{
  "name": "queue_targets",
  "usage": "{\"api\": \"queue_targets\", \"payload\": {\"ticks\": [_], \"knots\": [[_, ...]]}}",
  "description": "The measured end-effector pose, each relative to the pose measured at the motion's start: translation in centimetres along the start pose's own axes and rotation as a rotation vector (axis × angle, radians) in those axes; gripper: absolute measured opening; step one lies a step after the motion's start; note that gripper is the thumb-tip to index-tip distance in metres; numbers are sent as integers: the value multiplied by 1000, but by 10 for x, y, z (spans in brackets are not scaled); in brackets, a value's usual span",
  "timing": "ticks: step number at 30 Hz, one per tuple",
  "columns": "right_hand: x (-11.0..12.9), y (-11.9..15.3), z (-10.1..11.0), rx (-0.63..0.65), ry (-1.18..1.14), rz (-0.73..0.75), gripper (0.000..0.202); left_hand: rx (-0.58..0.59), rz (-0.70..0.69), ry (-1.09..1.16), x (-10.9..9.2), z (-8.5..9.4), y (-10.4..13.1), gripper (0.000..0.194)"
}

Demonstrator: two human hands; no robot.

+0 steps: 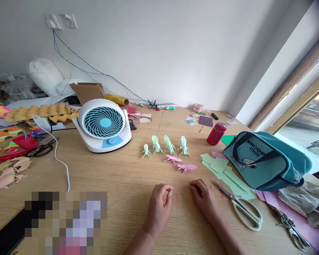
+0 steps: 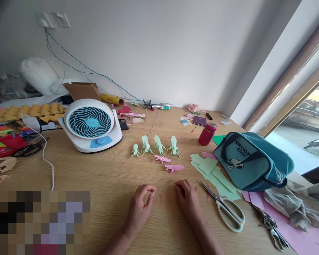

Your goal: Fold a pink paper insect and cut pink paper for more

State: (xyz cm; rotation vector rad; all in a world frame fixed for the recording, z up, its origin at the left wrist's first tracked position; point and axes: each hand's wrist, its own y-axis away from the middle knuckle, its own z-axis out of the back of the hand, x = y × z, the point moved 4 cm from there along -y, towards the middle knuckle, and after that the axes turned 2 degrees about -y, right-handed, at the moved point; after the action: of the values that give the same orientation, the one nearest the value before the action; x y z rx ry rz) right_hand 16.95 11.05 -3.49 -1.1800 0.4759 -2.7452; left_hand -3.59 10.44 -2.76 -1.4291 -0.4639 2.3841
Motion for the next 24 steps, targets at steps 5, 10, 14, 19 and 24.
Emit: {"api": "queue_targets", "payload": {"ticks": [5,10,14,19,24], "knots": [[-7,-3,1,-76,-8,-17,15,2,13,17,3,-2,2,23],[-22,-32,6,-151,12,-22,34,8,19,20,4,-1,-2,21],[-34,-57,4,-118,-13,3,49,-8,22,6,5,3,-4,17],[-45,-61,2,-91,-88,-22,48,-26,35,-16,7,4,-4,16],[-51,-60,0,-89,-137,-49,50,-28,43,-11,9,2,-6,16]]}}
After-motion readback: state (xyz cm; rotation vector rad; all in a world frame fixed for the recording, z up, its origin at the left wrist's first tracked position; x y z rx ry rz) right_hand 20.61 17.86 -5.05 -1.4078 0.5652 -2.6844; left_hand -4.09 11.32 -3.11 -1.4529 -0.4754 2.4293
